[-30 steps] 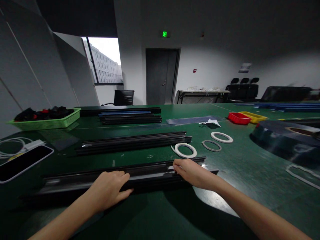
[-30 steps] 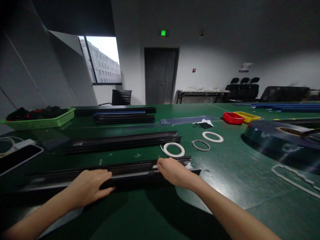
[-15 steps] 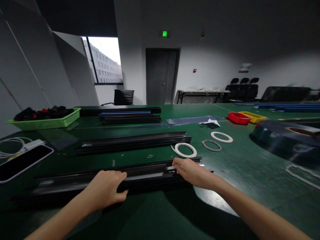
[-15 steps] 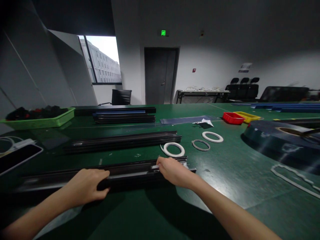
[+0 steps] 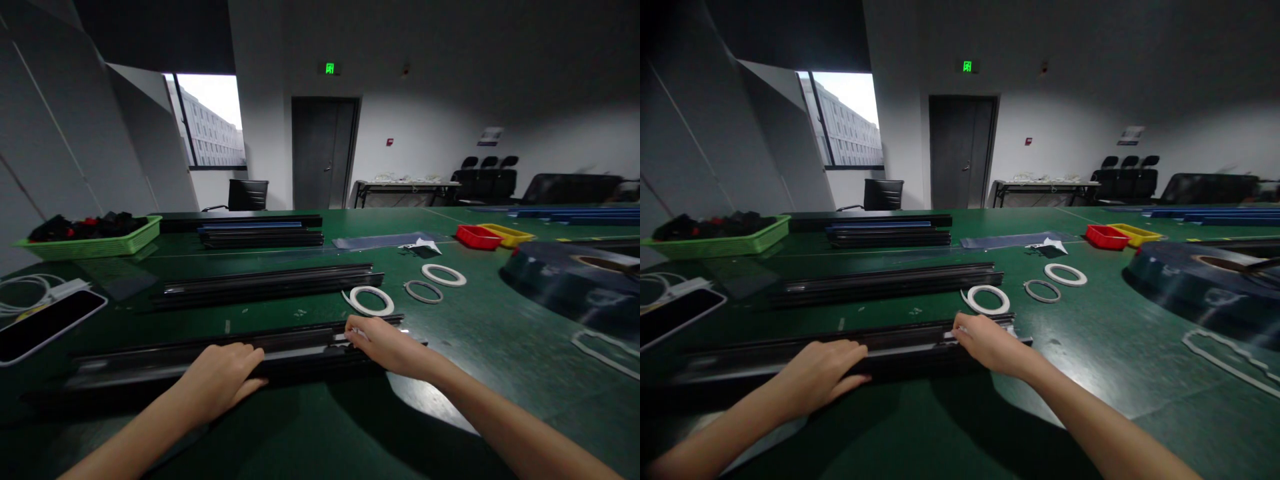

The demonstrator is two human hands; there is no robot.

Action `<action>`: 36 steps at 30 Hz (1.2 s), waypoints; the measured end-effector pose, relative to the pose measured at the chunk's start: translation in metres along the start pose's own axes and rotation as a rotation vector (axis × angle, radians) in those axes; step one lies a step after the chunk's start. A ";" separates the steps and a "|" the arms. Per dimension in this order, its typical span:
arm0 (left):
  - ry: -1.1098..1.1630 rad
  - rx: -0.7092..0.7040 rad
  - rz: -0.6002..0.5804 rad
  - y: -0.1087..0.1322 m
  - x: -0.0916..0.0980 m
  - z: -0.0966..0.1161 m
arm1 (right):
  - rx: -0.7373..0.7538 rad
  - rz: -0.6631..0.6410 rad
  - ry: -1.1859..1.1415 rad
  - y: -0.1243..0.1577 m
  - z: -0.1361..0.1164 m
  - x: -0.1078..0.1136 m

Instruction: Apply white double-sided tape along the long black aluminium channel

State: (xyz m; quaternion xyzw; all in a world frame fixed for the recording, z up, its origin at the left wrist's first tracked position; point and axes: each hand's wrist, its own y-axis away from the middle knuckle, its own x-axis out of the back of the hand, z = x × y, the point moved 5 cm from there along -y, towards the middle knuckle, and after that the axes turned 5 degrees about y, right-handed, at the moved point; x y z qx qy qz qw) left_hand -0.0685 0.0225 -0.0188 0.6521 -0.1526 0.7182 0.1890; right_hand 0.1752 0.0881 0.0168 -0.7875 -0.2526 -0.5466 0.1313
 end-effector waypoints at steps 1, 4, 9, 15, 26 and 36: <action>-0.007 0.008 0.000 0.000 0.001 0.001 | 0.005 0.001 0.000 0.000 0.000 0.000; -0.020 0.029 0.004 0.001 0.004 0.003 | 0.013 0.007 0.007 0.001 0.000 0.000; -0.055 0.128 -0.016 0.003 0.007 -0.004 | 0.034 0.011 0.016 0.001 0.001 0.000; -0.081 0.182 -0.061 0.002 0.008 -0.009 | 0.033 0.020 0.021 0.001 0.002 0.000; -0.050 -0.044 0.019 0.001 0.000 0.004 | 0.014 -0.001 0.028 -0.002 0.003 -0.004; -0.064 -0.022 0.026 -0.001 0.000 0.005 | 0.043 0.025 0.019 -0.002 0.002 -0.004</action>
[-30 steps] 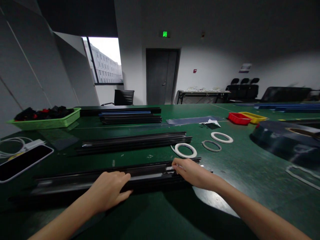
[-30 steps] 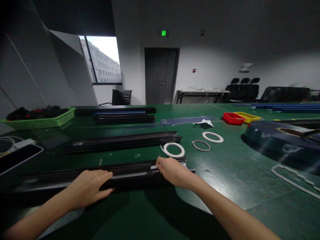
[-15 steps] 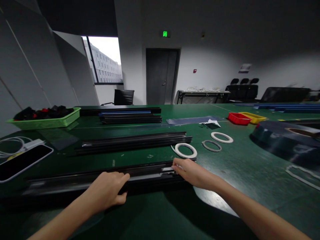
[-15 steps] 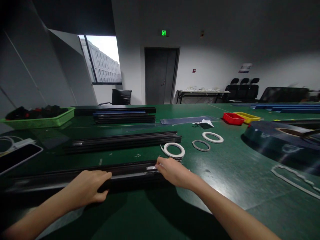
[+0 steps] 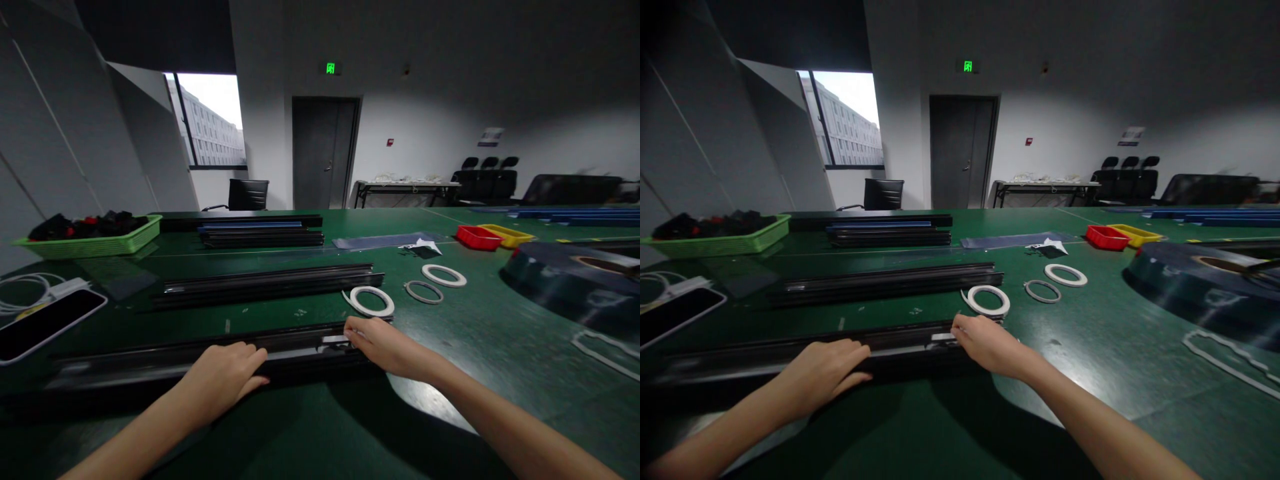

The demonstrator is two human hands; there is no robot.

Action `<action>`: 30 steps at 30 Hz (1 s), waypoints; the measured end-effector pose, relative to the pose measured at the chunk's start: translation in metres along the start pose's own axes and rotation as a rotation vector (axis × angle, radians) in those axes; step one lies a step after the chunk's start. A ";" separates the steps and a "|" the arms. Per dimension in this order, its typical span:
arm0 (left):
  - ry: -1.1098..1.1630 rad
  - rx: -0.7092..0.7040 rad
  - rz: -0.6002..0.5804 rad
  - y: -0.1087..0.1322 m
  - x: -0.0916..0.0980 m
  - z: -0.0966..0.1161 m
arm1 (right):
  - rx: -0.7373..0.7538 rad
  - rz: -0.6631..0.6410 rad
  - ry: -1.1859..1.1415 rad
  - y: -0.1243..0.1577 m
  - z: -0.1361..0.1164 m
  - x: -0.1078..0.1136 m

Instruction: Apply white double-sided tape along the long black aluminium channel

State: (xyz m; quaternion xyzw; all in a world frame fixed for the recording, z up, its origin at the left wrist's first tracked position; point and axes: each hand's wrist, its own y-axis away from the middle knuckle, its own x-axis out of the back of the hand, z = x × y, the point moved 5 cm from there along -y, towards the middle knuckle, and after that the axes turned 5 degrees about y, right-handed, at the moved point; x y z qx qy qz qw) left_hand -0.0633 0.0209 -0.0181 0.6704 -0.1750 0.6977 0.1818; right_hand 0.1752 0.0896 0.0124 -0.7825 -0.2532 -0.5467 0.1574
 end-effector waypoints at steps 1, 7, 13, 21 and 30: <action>0.001 0.009 -0.002 0.000 0.002 0.001 | 0.001 0.000 -0.001 0.000 0.000 0.000; 0.030 0.110 -0.026 0.004 0.008 -0.006 | 0.001 0.011 -0.015 0.000 0.000 0.002; 0.013 0.159 -0.033 0.005 0.007 -0.013 | 0.021 0.020 -0.021 -0.001 0.001 0.001; 0.044 -0.030 0.010 0.001 0.005 0.002 | 0.009 0.006 -0.009 -0.002 0.001 0.000; 0.023 -0.007 -0.008 0.001 0.002 -0.001 | 0.023 0.017 -0.009 -0.001 0.001 0.001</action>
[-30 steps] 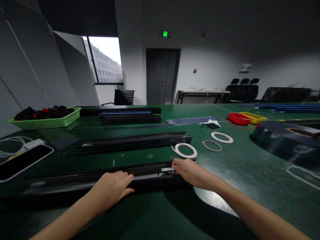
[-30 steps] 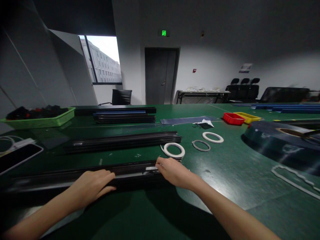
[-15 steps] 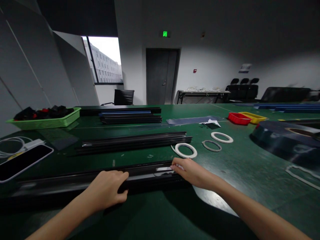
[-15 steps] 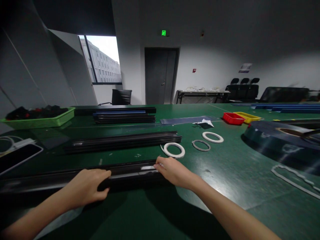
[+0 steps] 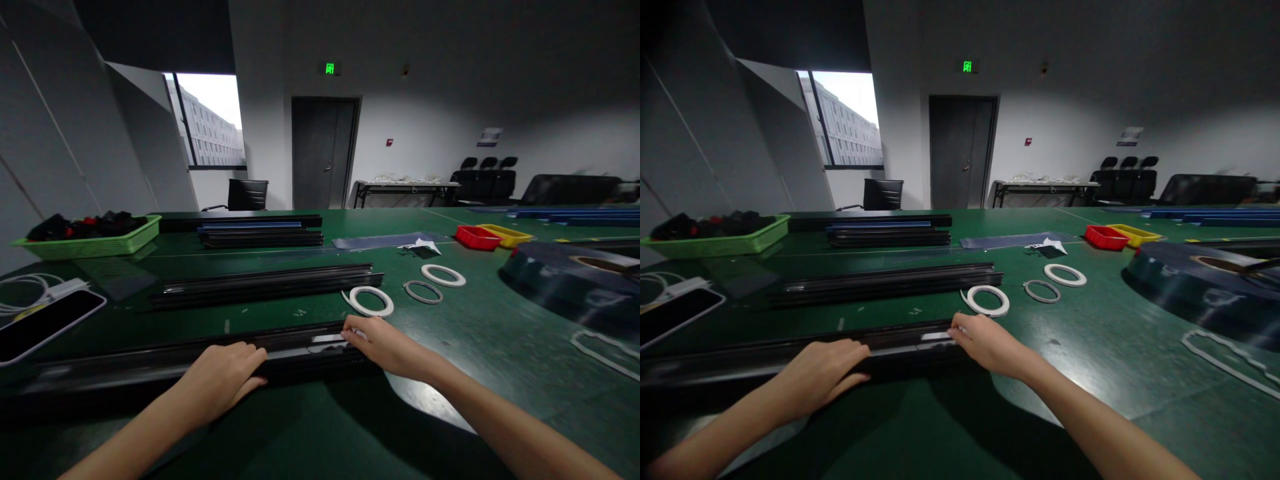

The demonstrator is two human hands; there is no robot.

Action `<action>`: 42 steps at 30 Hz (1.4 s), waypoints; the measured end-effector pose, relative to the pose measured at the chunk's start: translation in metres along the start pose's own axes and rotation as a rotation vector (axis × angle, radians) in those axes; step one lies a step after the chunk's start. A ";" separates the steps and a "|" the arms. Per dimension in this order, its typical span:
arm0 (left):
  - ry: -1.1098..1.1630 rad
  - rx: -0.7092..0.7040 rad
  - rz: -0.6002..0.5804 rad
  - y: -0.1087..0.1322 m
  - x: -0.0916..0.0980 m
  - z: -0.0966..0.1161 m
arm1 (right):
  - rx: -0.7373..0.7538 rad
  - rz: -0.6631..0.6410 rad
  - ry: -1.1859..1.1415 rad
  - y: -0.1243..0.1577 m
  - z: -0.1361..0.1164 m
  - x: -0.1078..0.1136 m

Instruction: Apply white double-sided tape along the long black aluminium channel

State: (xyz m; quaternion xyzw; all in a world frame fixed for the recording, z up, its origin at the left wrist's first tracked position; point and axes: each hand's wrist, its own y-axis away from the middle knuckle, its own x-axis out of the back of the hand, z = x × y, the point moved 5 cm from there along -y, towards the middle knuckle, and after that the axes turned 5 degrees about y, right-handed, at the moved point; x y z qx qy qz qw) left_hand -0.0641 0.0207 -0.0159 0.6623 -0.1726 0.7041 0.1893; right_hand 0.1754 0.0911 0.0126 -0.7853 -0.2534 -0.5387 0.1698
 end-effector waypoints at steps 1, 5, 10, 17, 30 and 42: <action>0.001 0.006 0.000 0.000 0.001 0.001 | -0.001 0.002 -0.001 0.000 0.001 0.000; 0.007 0.052 -0.016 0.002 0.004 -0.002 | -0.005 0.020 -0.013 0.001 0.004 0.001; 0.011 0.160 -0.056 0.004 0.006 -0.014 | -0.019 0.018 -0.019 0.002 0.004 0.002; 0.033 0.093 -0.020 0.003 0.010 -0.005 | -0.006 0.007 -0.003 0.001 0.001 0.000; 0.014 -0.041 0.026 0.000 0.007 0.009 | -0.022 0.002 -0.036 0.001 0.003 -0.001; 0.025 -0.033 0.024 0.001 0.003 0.007 | -0.038 -0.052 0.015 0.001 0.000 -0.002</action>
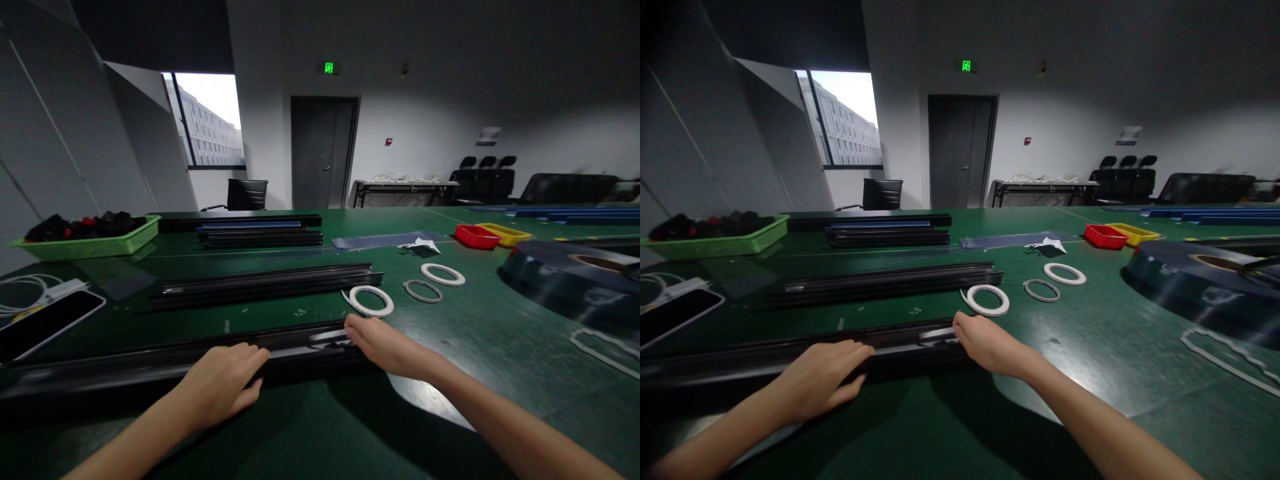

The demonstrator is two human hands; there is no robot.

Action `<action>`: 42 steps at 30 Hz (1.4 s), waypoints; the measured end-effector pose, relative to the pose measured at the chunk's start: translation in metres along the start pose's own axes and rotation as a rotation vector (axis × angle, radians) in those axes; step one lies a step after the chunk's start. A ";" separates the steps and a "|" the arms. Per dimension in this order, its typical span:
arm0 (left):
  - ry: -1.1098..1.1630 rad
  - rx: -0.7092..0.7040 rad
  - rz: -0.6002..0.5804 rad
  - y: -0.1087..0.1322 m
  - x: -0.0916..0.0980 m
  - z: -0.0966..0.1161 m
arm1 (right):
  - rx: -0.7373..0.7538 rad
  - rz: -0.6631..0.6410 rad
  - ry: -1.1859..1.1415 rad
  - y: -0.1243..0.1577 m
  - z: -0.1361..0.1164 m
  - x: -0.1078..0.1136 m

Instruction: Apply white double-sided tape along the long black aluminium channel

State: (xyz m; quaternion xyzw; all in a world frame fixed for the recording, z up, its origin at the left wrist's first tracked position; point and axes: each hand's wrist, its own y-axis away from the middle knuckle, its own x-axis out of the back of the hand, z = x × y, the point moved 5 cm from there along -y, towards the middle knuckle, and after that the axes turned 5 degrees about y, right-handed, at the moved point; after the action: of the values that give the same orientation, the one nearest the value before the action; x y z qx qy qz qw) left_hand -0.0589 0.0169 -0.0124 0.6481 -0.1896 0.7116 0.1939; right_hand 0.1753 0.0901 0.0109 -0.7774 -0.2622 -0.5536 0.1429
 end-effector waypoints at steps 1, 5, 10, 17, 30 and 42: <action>0.001 -0.001 0.000 0.000 0.000 0.000 | -0.002 -0.002 0.001 0.000 0.000 0.000; 0.005 -0.001 0.007 0.000 -0.002 -0.002 | 0.005 -0.007 -0.003 0.000 0.000 -0.002; 0.011 -0.013 0.009 0.000 -0.004 -0.004 | 0.006 -0.001 -0.005 -0.001 0.000 -0.003; 0.003 -0.003 0.006 0.001 -0.003 -0.002 | 0.017 0.021 -0.020 -0.001 0.001 -0.001; -0.003 -0.003 0.001 0.000 -0.003 -0.002 | 0.026 -0.010 -0.004 -0.002 -0.003 0.000; 0.009 -0.009 0.009 0.002 -0.003 -0.003 | 0.024 0.007 -0.021 -0.004 0.000 -0.003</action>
State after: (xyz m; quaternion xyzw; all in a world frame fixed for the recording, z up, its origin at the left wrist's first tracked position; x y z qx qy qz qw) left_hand -0.0618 0.0164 -0.0159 0.6431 -0.1948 0.7146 0.1945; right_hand 0.1721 0.0930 0.0074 -0.7822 -0.2678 -0.5418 0.1514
